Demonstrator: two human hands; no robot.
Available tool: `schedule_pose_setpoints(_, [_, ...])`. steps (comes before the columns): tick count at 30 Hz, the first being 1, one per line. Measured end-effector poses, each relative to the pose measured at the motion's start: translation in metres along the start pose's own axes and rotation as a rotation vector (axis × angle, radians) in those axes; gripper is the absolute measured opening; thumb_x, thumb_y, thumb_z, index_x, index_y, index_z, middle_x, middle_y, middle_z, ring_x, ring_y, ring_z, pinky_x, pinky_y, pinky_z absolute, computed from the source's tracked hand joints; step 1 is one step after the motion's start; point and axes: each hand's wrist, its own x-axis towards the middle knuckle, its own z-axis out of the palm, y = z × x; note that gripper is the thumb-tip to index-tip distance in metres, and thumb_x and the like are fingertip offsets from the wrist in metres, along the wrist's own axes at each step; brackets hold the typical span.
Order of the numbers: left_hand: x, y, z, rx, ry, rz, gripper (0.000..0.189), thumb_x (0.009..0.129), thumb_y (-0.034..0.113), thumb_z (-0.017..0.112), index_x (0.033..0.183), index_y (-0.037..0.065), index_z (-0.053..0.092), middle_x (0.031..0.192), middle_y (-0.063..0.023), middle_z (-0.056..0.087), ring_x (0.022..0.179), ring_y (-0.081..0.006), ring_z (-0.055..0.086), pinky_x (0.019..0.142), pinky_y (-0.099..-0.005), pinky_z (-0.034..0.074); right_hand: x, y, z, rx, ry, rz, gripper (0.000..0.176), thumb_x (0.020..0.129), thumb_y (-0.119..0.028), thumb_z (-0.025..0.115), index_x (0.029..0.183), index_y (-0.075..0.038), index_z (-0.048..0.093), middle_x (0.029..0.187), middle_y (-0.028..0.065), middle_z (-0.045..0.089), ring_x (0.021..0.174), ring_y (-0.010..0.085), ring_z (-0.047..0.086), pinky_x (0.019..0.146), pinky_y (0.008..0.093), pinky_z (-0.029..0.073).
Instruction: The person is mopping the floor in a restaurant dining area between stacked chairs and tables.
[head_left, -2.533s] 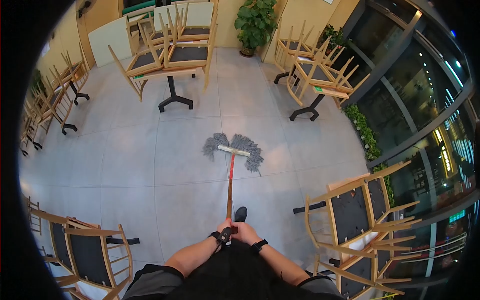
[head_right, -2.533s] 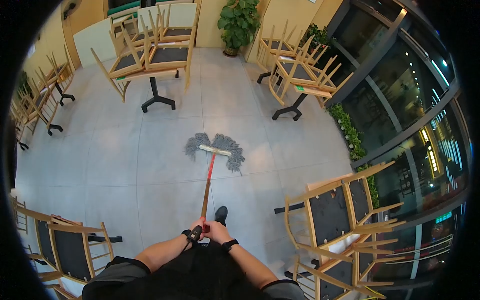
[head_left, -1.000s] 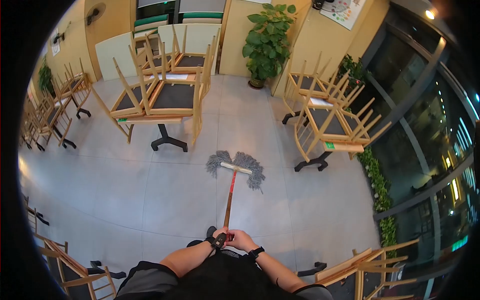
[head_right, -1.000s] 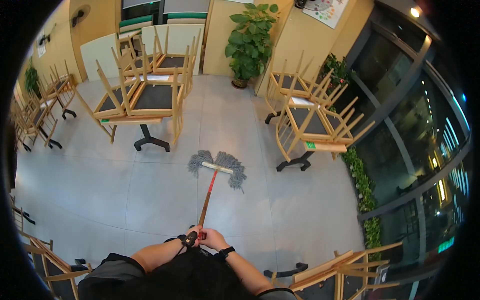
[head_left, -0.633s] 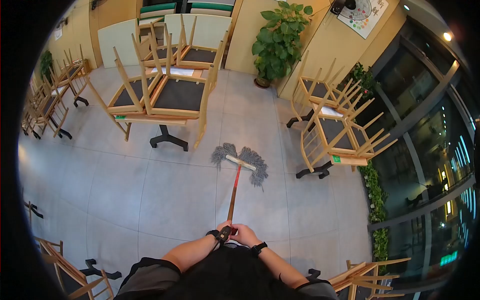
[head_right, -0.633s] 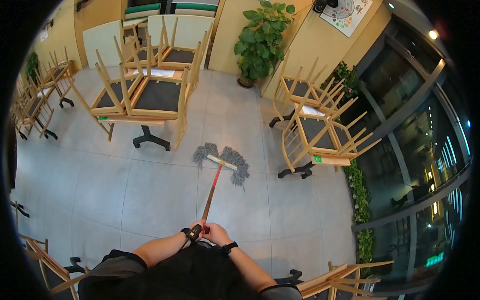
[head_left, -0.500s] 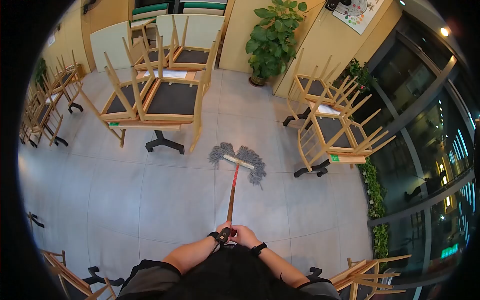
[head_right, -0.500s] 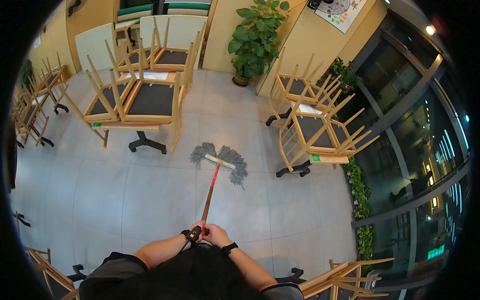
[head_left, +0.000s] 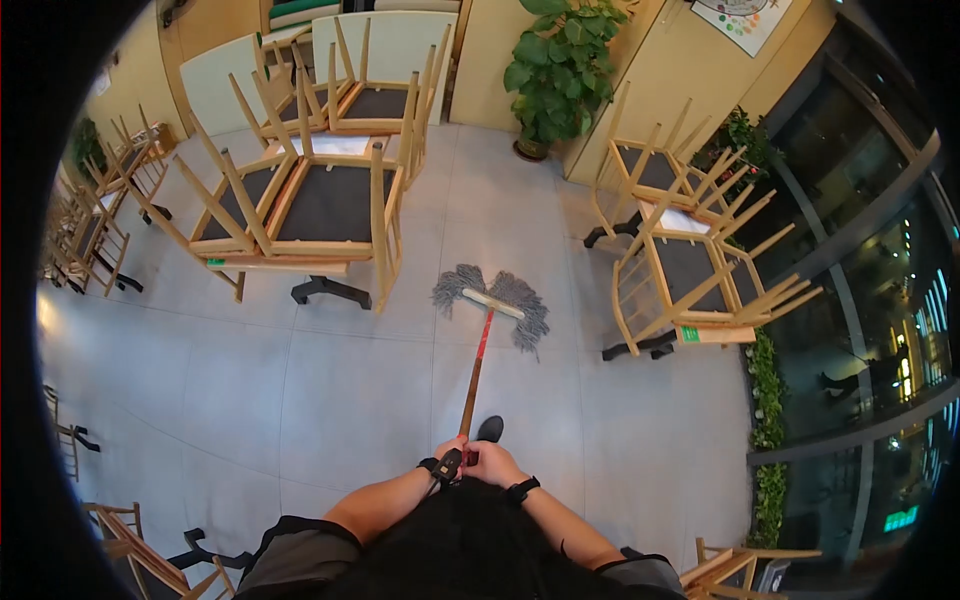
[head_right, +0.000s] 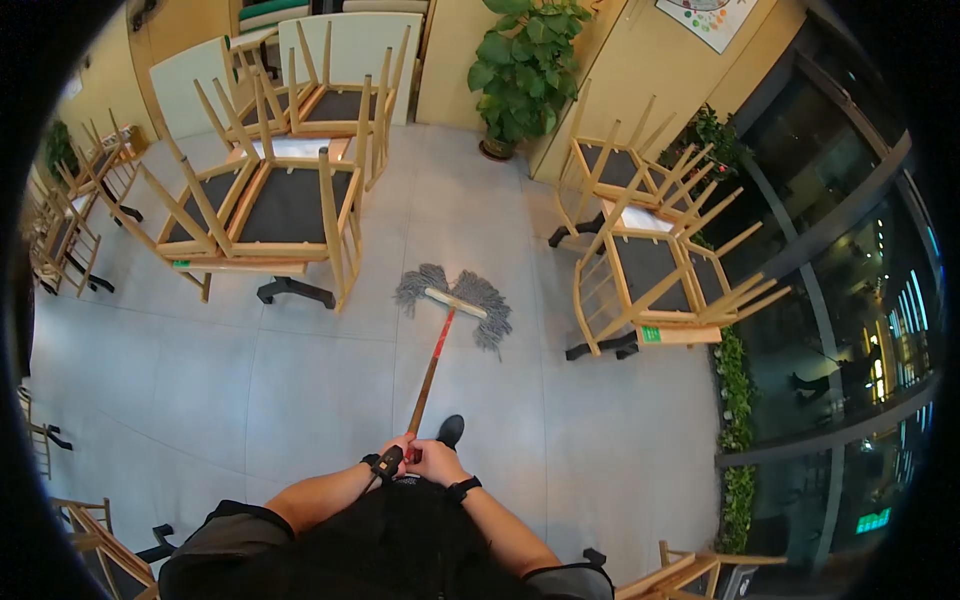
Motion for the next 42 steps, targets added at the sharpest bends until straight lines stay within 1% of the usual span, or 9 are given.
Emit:
schedule_pose_setpoints(5, [0.014,0.053,0.043,-0.024,-0.181,0.047,0.022,0.098,0.025,0.043,0.087,0.012,0.057,0.077,-0.0077,0.063,0.069,-0.0206,0.062,0.057,-0.0356,0.049,0.046,0.012,-0.062,-0.056,-0.037,-0.096,0.034,0.071,-0.032,0.079,0.09,-0.008,0.062,0.082,0.0103,0.067,0.08,0.0299,0.065,0.07,0.0382,0.051])
schedule_pose_setpoints(14, [0.028,0.106,0.134,0.0,-0.131,0.126,0.017,0.095,0.018,0.043,0.097,0.009,0.057,0.088,-0.0077,0.066,0.075,-0.0181,0.064,0.065,-0.0324,0.052,0.087,0.054,-0.152,-0.024,-0.05,-0.109,0.038,0.072,-0.037,0.079,0.091,-0.009,0.061,0.082,0.0095,0.067,0.08,0.0295,0.065,0.069,0.0382,0.051])
schedule_pose_setpoints(17, [0.145,0.079,0.094,0.746,-0.214,0.749,0.025,0.097,0.024,0.042,0.086,0.009,0.058,0.082,-0.0065,0.065,0.077,-0.015,0.062,0.069,-0.0319,0.05,0.096,0.061,-0.172,-0.004,-0.059,-0.099,0.038,0.072,-0.037,0.078,0.092,-0.01,0.061,0.082,0.0088,0.067,0.08,0.0276,0.065,0.068,0.0371,0.05])
schedule_pose_setpoints(18, [0.142,0.088,0.103,0.745,-0.21,0.75,0.025,0.097,0.024,0.042,0.086,0.009,0.058,0.082,-0.0065,0.065,0.077,-0.015,0.062,0.069,-0.0319,0.05,0.099,0.063,-0.178,0.011,-0.055,-0.099,0.038,0.072,-0.037,0.078,0.091,-0.01,0.061,0.082,0.0084,0.067,0.079,0.0267,0.065,0.068,0.0365,0.05])
schedule_pose_setpoints(20, [0.125,0.109,0.123,0.234,-0.101,0.131,0.022,0.096,0.023,0.045,0.086,0.01,0.059,0.081,-0.005,0.064,0.077,-0.0122,0.061,0.067,-0.0292,0.048,0.109,0.073,-0.184,0.025,-0.068,-0.102,0.037,0.072,-0.037,0.078,0.09,-0.009,0.061,0.082,0.008,0.066,0.079,0.0263,0.065,0.068,0.0363,0.05])
schedule_pose_setpoints(24, [0.146,0.115,0.13,0.64,-0.137,0.436,0.018,0.095,0.021,0.048,0.084,0.011,0.059,0.077,-0.0035,0.063,0.069,-0.0124,0.059,0.06,-0.0293,0.045,0.129,0.089,-0.193,0.034,-0.063,-0.112,0.036,0.072,-0.037,0.078,0.085,-0.008,0.059,0.081,0.007,0.066,0.077,0.0259,0.064,0.067,0.0361,0.049])
schedule_pose_setpoints(26, [0.103,0.144,0.171,-0.05,-0.022,0.031,0.018,0.093,0.02,0.052,0.078,0.013,0.059,0.069,-0.0022,0.06,0.059,-0.0126,0.054,0.052,-0.03,0.04,0.139,0.094,-0.202,0.019,-0.041,-0.121,0.036,0.072,-0.036,0.078,0.085,-0.009,0.059,0.08,0.0068,0.065,0.077,0.0258,0.064,0.066,0.0363,0.049])
schedule_pose_setpoints(35, [0.082,0.243,0.253,0.308,0.089,-0.016,0.024,0.095,0.034,0.048,0.08,0.017,0.055,0.064,-0.0019,0.054,0.049,-0.0153,0.046,0.043,-0.0301,0.033,0.202,0.107,-0.274,-0.05,0.031,-0.055,0.031,0.073,-0.033,0.076,0.088,-0.011,0.061,0.081,0.0066,0.066,0.079,0.0262,0.064,0.067,0.0375,0.05])
schedule_pose_setpoints(42, [0.14,0.31,0.281,0.103,-0.043,0.017,0.023,0.093,0.03,0.054,0.077,0.016,0.05,0.059,-0.0019,0.049,0.048,-0.0157,0.048,0.043,-0.0318,0.036,0.269,0.105,-0.317,-0.056,0.032,0.021,0.025,0.078,-0.031,0.071,0.091,-0.012,0.061,0.08,0.0057,0.068,0.078,0.0269,0.066,0.069,0.0388,0.051])
